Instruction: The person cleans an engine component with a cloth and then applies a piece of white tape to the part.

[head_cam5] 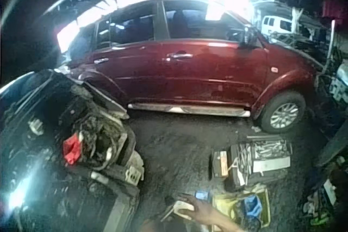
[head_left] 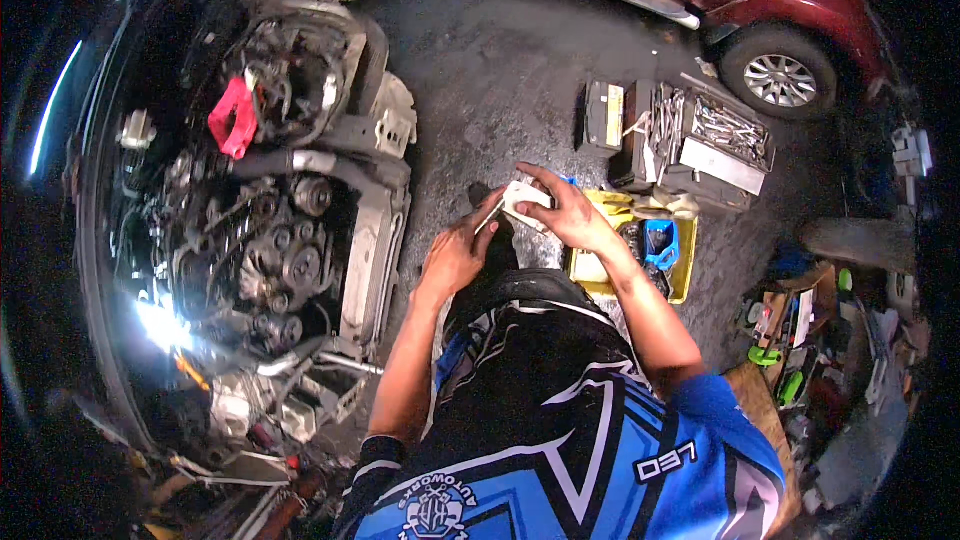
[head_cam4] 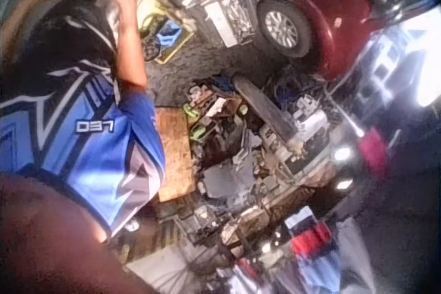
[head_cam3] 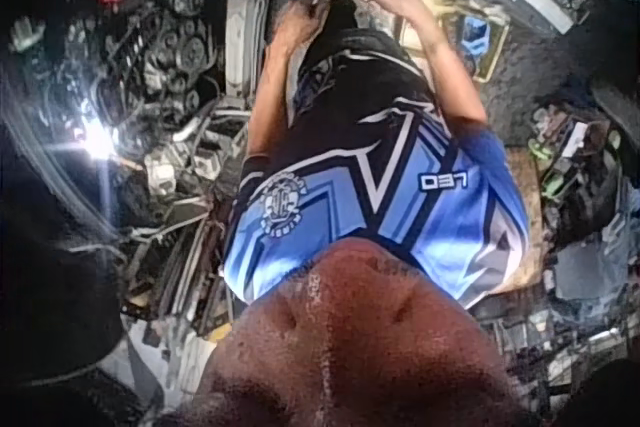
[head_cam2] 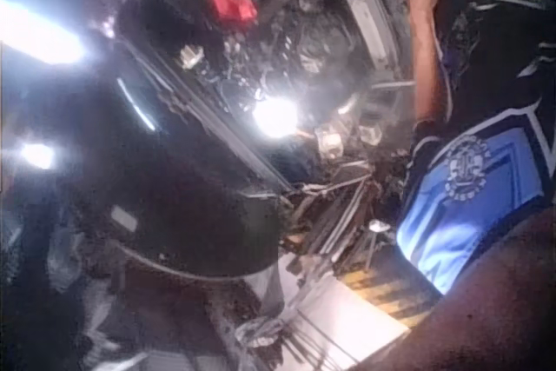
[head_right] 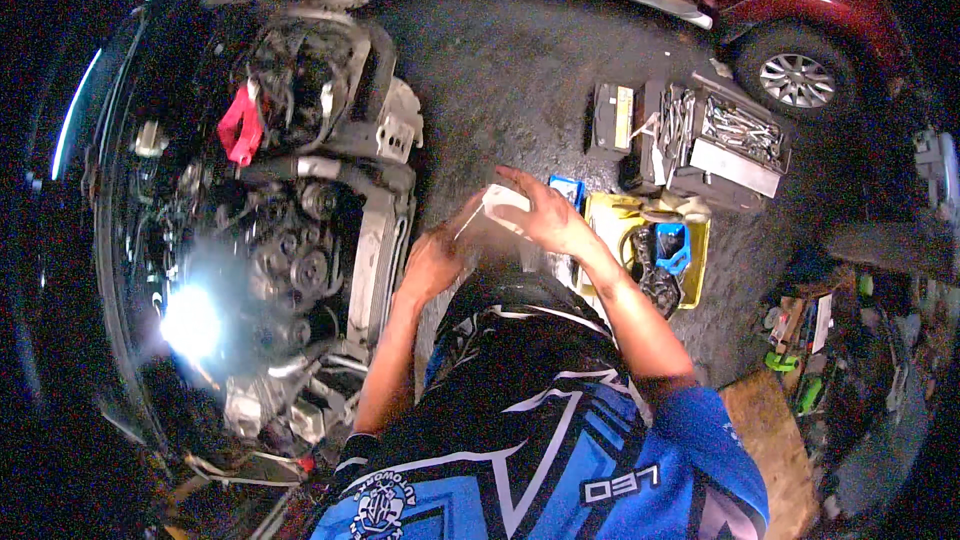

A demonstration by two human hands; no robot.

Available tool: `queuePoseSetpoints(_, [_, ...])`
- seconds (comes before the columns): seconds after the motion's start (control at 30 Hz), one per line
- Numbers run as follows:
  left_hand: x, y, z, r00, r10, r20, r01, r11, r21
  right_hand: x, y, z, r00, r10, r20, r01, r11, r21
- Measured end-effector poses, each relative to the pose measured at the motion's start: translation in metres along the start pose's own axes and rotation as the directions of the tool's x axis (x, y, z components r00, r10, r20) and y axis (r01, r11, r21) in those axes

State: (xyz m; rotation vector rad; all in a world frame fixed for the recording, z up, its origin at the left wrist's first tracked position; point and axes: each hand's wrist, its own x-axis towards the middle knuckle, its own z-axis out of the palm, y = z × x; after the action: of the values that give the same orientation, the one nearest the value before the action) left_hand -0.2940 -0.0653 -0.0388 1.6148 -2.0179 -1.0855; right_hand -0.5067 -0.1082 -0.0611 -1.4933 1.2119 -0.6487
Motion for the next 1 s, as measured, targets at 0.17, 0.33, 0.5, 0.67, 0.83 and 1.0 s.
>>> queuePoseSetpoints(0.17, [0.078,-0.028,-0.056,0.999,-0.004,-0.053,0.007,0.999,0.039,0.086,-0.012,-0.019,1.000,-0.006,0.018,0.006,1.000,-0.022])
queuePoseSetpoints(0.33, [0.135,-0.027,-0.120,0.999,-0.042,0.004,0.041,0.993,0.111,0.162,-0.037,-0.029,0.998,0.050,0.045,-0.050,0.999,0.006])
queuePoseSetpoints(0.5, [0.185,-0.041,-0.145,0.999,0.053,-0.005,-0.054,0.993,-0.108,0.232,-0.017,-0.032,0.998,-0.043,0.050,0.040,0.998,0.043])
queuePoseSetpoints(0.67, [0.234,-0.026,-0.162,0.998,-0.015,0.056,0.025,0.984,-0.177,0.301,0.022,-0.051,0.989,-0.115,0.088,0.079,0.938,0.337])
queuePoseSetpoints(0.83, [0.305,-0.022,-0.188,0.933,-0.279,0.226,0.321,0.930,-0.180,0.379,0.005,-0.109,0.893,-0.055,0.447,-0.322,0.617,0.718])
queuePoseSetpoints(1.0, [0.396,-0.013,-0.209,0.957,-0.271,0.106,0.275,0.961,-0.024,0.512,-0.007,-0.148,0.843,0.133,0.522,-0.370,0.847,0.382])
